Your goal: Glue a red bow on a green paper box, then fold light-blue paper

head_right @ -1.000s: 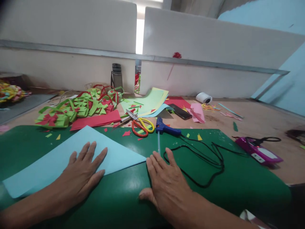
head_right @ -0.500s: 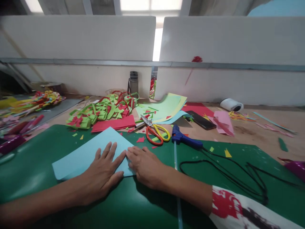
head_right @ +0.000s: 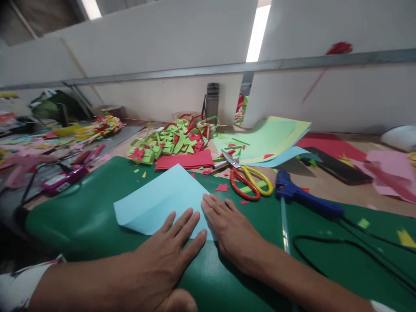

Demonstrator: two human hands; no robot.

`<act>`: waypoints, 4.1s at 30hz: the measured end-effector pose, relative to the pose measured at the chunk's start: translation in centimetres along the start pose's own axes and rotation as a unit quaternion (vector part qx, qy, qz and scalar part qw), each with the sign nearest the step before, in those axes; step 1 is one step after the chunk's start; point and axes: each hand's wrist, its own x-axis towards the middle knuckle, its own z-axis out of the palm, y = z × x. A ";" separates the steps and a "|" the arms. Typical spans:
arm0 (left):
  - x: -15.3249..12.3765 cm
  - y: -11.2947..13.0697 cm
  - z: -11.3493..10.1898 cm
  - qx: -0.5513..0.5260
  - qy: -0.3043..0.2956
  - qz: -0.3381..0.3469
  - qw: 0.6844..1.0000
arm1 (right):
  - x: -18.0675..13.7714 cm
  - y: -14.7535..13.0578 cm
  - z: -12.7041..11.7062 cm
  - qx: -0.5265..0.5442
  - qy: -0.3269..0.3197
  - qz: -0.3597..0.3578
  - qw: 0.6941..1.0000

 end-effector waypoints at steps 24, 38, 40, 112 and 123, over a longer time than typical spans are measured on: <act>-6.0 -4.4 -0.8 0.185 0.107 -0.167 0.963 | 0.0 0.1 -0.6 0.021 -0.032 0.025 0.999; 4.3 -6.1 -1.8 0.079 0.018 -0.050 0.995 | -0.2 -0.1 -0.7 -0.013 -0.001 0.021 1.000; 4.7 -6.9 -1.9 0.094 0.029 -0.060 0.993 | -0.2 0.0 -0.7 -0.012 0.009 0.014 1.000; 4.5 -6.3 -0.3 0.034 0.199 0.309 0.929 | -3.0 5.4 -8.8 0.009 -0.222 0.345 0.912; 4.5 -5.8 -0.9 0.021 0.171 0.299 0.939 | -3.7 5.2 -9.8 0.004 -0.144 0.296 0.944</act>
